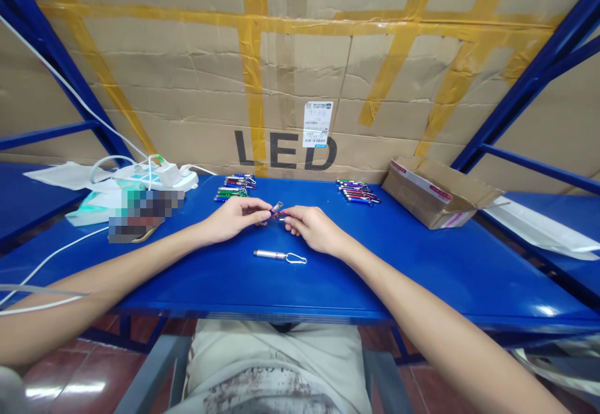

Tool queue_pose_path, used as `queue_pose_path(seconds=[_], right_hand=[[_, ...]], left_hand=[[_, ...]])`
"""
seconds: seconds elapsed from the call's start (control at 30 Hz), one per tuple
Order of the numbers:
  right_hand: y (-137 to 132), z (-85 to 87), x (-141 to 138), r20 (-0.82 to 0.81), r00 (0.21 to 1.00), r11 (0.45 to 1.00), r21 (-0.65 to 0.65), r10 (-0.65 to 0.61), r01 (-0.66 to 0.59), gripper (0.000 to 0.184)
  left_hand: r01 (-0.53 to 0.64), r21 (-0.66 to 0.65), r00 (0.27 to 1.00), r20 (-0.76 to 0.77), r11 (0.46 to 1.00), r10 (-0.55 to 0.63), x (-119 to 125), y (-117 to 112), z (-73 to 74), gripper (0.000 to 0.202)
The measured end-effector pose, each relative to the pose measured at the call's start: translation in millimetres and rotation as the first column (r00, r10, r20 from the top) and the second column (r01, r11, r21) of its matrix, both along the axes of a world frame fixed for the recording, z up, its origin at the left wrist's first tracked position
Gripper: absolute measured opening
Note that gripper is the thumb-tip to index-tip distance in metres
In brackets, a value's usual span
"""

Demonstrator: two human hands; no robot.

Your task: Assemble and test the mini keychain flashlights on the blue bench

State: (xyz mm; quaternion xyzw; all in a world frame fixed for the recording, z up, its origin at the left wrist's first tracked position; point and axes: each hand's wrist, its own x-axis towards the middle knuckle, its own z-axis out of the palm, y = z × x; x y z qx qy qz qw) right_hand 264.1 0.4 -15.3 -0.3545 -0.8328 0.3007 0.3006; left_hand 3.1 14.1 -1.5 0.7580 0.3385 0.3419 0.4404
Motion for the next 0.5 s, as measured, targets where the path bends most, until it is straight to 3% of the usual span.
queue_pose_path(seconds=[0.23, 0.33, 0.5], right_hand=[[-4.9, 5.2, -3.7, 0.003, 1.0, 1.0, -0.023, 0.004, -0.004, 0.021], [-7.2, 8.7, -3.2, 0.099, 0.995, 0.989, 0.146, -0.014, 0.0, 0.016], [-10.8, 9.1, -3.7, 0.314, 0.944, 0.891, 0.45, -0.102, -0.053, 0.021]], left_hand=[[0.0, 0.039, 1.0, -0.022, 0.999, 0.001, 1.3, -1.2, 0.7, 0.043], [-0.009, 0.012, 1.0, 0.001, 1.0, 0.009, 1.3, -0.4, 0.6, 0.045], [-0.023, -0.058, 0.999, 0.045, 0.998, 0.025, 1.4, 0.0, 1.7, 0.049]])
